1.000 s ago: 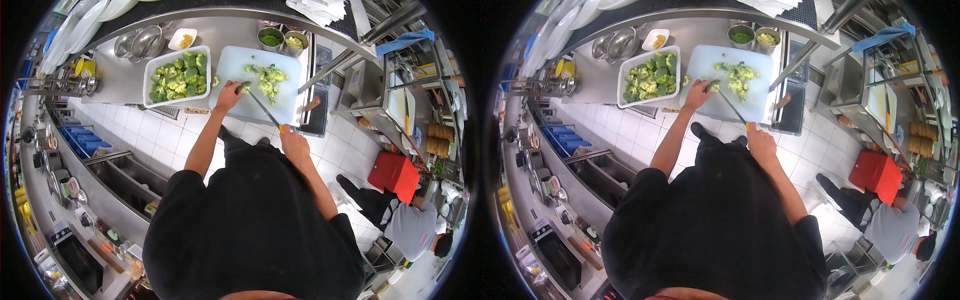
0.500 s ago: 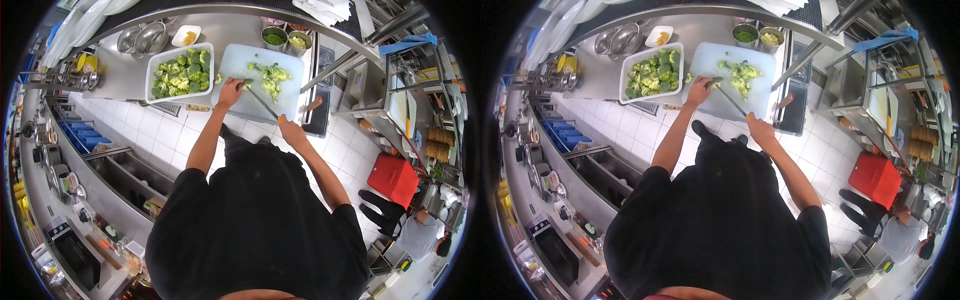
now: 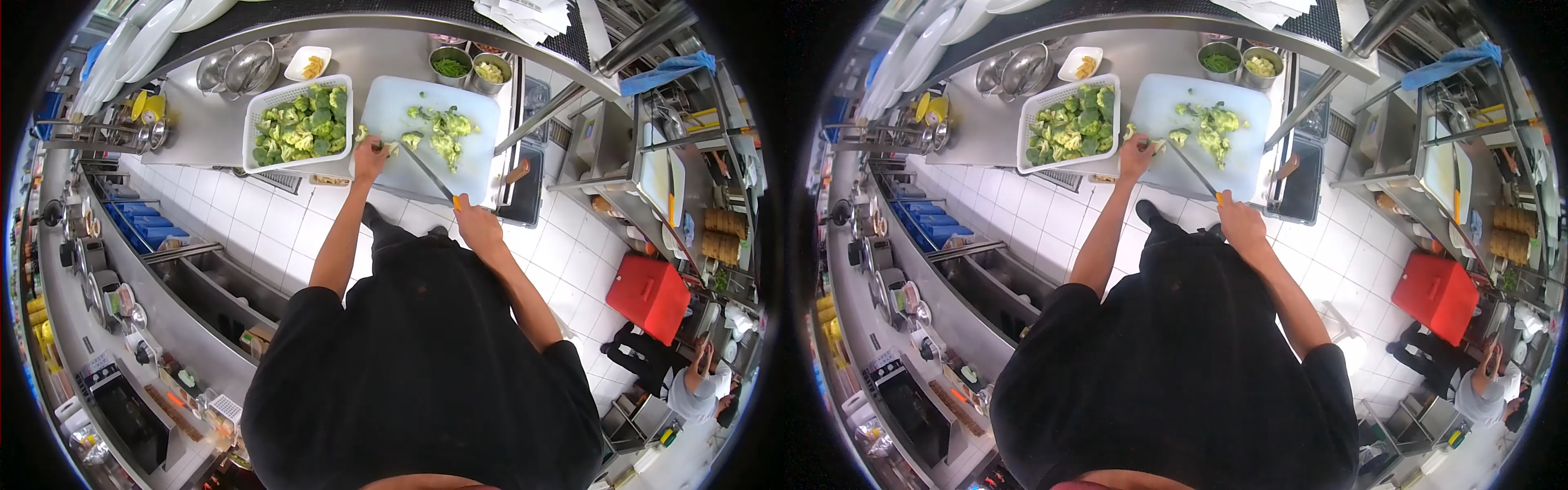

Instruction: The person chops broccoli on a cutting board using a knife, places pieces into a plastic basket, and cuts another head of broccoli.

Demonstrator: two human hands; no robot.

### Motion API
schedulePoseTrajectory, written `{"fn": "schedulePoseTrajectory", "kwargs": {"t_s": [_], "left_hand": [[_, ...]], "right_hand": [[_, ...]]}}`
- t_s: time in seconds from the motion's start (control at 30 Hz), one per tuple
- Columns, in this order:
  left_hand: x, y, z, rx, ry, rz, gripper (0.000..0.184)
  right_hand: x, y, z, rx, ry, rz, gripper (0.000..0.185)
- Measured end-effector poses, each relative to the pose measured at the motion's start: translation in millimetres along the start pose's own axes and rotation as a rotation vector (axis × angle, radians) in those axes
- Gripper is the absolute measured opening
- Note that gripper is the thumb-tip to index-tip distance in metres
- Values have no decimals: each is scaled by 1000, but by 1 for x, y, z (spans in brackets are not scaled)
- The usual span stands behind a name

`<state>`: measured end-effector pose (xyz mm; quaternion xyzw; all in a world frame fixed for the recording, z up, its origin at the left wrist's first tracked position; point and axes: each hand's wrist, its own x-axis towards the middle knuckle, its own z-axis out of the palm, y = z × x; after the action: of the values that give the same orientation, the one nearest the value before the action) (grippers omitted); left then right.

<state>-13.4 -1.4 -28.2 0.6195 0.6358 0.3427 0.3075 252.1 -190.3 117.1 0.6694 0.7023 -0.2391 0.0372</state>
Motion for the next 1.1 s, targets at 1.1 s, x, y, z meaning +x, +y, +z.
{"fn": "schedulePoseTrajectory", "kwargs": {"t_s": [1.1], "left_hand": [[18,44,-29,287,-235,501,50]], "right_hand": [[-139,58,-25,109,56,456,24]]}}
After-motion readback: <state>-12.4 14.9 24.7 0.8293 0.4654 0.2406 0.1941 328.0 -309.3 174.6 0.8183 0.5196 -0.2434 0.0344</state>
